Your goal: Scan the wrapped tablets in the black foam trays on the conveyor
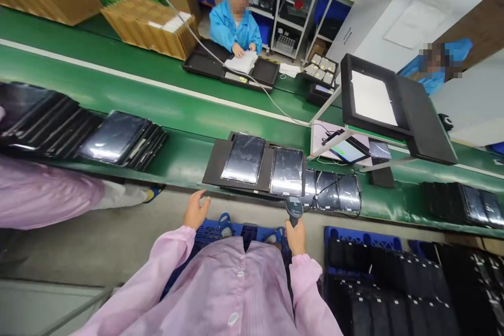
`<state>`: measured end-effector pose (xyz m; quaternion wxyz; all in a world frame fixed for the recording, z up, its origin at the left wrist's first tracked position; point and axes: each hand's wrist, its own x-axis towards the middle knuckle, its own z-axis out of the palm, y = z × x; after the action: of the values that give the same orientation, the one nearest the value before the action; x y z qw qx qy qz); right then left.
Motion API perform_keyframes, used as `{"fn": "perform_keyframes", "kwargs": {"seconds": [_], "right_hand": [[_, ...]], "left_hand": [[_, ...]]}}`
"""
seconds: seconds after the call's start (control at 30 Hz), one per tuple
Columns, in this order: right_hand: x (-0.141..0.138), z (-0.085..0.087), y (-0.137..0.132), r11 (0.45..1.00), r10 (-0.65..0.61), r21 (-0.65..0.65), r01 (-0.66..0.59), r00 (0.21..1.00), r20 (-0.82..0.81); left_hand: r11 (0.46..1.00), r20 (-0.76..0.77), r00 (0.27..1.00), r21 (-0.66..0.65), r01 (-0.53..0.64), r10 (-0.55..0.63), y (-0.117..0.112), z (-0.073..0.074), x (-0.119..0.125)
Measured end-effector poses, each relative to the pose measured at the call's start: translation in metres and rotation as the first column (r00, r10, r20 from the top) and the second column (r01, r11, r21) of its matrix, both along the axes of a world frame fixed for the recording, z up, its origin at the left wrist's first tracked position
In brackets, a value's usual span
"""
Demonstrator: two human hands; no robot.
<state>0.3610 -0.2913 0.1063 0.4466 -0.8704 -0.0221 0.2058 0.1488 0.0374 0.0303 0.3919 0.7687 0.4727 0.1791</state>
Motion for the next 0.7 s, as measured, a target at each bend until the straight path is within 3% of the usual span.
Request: {"fn": "perform_keyframes", "kwargs": {"seconds": [0.2,0.43,0.7], "right_hand": [[-0.013,-0.007,0.014,0.998,-0.050,-0.033,0.048,0.996,-0.069],[-0.022,-0.012,0.019,0.994,-0.098,-0.049,0.096,0.994,-0.049],[-0.019,-0.005,0.017,0.996,-0.073,-0.044,0.073,0.997,-0.003]], "left_hand": [[0.995,0.026,1.000,-0.095,-0.013,0.016,0.027,-0.022,0.004],[0.984,0.055,0.996,-0.170,-0.054,0.064,0.031,-0.025,0.010],[0.967,0.084,0.992,-0.247,-0.066,0.090,0.033,-0.023,0.013]]}}
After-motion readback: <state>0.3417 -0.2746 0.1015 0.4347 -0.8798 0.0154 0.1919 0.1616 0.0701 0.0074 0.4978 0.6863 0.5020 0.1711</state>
